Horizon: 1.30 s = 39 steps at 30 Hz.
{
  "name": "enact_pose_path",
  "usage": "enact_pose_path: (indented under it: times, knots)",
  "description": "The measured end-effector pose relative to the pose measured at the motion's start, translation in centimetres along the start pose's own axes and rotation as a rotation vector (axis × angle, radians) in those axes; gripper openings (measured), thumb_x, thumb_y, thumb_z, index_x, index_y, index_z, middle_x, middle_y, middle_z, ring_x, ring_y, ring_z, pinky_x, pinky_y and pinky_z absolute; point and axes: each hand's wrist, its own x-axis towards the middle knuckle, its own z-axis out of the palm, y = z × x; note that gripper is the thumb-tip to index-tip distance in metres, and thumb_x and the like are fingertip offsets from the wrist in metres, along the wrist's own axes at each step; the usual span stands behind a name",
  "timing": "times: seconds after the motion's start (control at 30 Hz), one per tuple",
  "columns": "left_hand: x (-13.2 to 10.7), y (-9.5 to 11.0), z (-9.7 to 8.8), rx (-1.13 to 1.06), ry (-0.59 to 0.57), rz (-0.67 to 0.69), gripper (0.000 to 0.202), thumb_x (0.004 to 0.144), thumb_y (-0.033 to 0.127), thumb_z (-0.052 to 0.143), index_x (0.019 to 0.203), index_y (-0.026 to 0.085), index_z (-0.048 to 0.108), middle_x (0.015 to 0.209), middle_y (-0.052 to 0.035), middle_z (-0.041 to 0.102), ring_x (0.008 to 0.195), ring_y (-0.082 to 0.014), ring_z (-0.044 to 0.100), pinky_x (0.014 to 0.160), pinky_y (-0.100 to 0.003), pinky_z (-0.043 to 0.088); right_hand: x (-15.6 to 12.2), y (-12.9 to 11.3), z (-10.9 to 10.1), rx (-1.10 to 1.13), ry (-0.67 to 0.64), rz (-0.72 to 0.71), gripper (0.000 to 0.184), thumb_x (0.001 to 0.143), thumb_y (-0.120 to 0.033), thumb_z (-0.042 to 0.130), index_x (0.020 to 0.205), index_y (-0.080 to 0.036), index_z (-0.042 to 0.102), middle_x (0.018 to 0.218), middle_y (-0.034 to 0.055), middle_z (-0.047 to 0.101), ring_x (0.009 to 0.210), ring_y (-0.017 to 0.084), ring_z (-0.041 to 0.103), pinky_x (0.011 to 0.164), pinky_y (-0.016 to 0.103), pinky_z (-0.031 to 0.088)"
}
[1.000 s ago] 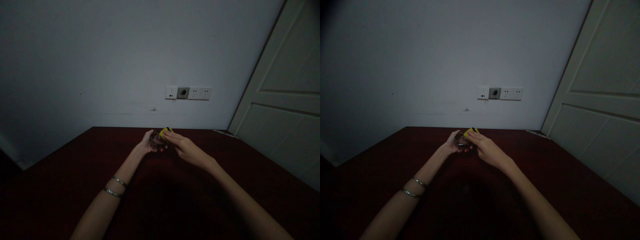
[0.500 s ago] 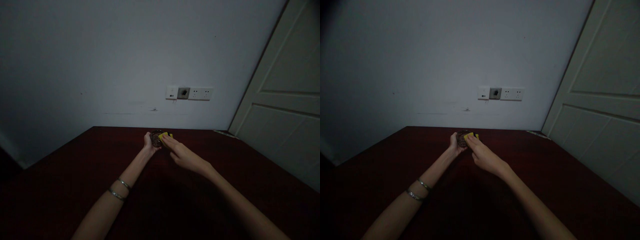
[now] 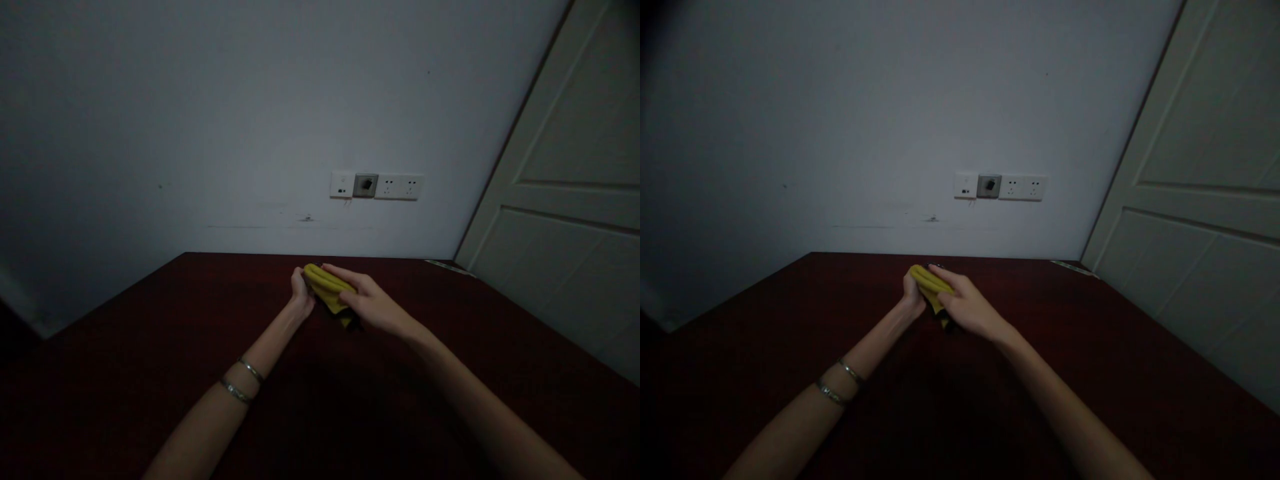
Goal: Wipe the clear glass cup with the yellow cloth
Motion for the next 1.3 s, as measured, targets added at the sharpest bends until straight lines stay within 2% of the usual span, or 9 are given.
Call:
enact_pose_path:
  times: [0.07,0.2,0.27,0.33,0.43,0.63,0.9,1.13,1.3]
  knots:
    - [0.0,0.3,-0.2,0.035,-0.006,0.024,0.042,0.084,0.039,0.024,0.086,0.013,0.057,0.053,-0.0046,0.059,0.04,-0.0165,0.054,0.035,-0.022,0.037,0.4,0.8,-1.9,0.005,0.08,0.027,0.066,0.076,-0.009,0.039,0.141,-0.023,0.034,0.138,0.0036,0.048,0.118,0.024,0.055,0.095,0.042,0.049]
    - [-0.3,1.1,-0.2,0.177,-0.086,0.02,0.053,0.083,0.04,0.02,0.094,0.006,0.058,0.064,-0.0167,0.066,0.043,-0.0238,0.06,0.03,-0.024,0.033,1.0,2.1,-5.0,0.017,0.307,0.104,0.064,0.074,-0.011,0.042,0.137,-0.018,0.041,0.13,0.0077,0.056,0.108,0.025,0.061,0.088,0.041,0.052]
    - [-0.5,1.4,-0.1,0.228,-0.109,0.027,0.054,0.082,0.041,0.019,0.095,0.005,0.057,0.067,-0.0195,0.067,0.044,-0.0249,0.061,0.031,-0.025,0.034,1.1,3.0,-5.4,0.051,0.399,0.16,0.063,0.071,-0.011,0.044,0.134,-0.014,0.044,0.126,0.0114,0.059,0.102,0.025,0.064,0.086,0.04,0.053]
    - [-0.6,1.5,0.0,0.252,-0.111,0.041,0.053,0.083,0.039,0.018,0.095,0.005,0.057,0.068,-0.02,0.067,0.044,-0.0252,0.061,0.031,-0.025,0.034,1.2,4.2,-5.1,0.027,0.418,0.164,0.062,0.07,-0.01,0.044,0.132,-0.011,0.046,0.122,0.0131,0.061,0.101,0.025,0.064,0.087,0.041,0.051]
    - [-0.7,1.6,0.0,0.268,-0.119,0.062,0.052,0.082,0.038,0.019,0.095,0.004,0.057,0.068,-0.0205,0.067,0.044,-0.0255,0.061,0.03,-0.025,0.033,1.3,6.8,-3.6,-0.193,0.388,0.038,0.06,0.069,-0.006,0.043,0.128,-0.012,0.051,0.123,0.0129,0.061,0.112,0.025,0.059,0.099,0.046,0.042]
    - [-0.5,1.6,-0.3,0.229,-0.139,0.091,0.052,0.081,0.037,0.022,0.1,0.004,0.056,0.065,-0.0175,0.066,0.042,-0.0251,0.059,0.03,-0.026,0.034,0.7,9.8,0.5,-0.416,0.009,-0.174,0.061,0.068,0.001,0.038,0.127,-0.014,0.049,0.123,0.0137,0.059,0.115,0.022,0.055,0.101,0.043,0.041]
    - [-0.6,1.5,-0.1,0.259,-0.231,0.064,0.054,0.082,0.04,0.019,0.1,0.005,0.056,0.068,-0.0208,0.066,0.046,-0.0283,0.061,0.031,-0.026,0.033,0.0,10.5,3.0,-0.458,-0.193,-0.134,0.06,0.069,0.001,0.042,0.127,-0.014,0.046,0.121,0.0141,0.059,0.113,0.022,0.055,0.096,0.037,0.043]
    - [-0.7,1.5,0.0,0.258,-0.243,0.051,0.052,0.082,0.041,0.021,0.098,0.006,0.057,0.066,-0.0194,0.066,0.046,-0.0272,0.061,0.031,-0.026,0.033,-0.2,9.8,2.8,-0.457,-0.195,-0.114,0.059,0.069,0.001,0.042,0.125,-0.013,0.049,0.117,0.0142,0.061,0.108,0.021,0.058,0.095,0.036,0.043]
    - [-0.6,1.5,-0.1,0.289,-0.271,0.065,0.053,0.083,0.04,0.017,0.095,0.007,0.057,0.066,-0.0181,0.066,0.046,-0.0253,0.061,0.03,-0.026,0.035,0.5,9.5,1.6,-0.252,-0.041,-0.074,0.055,0.067,0.0,0.04,0.117,-0.016,0.057,0.108,0.0079,0.067,0.099,0.019,0.063,0.091,0.034,0.047]
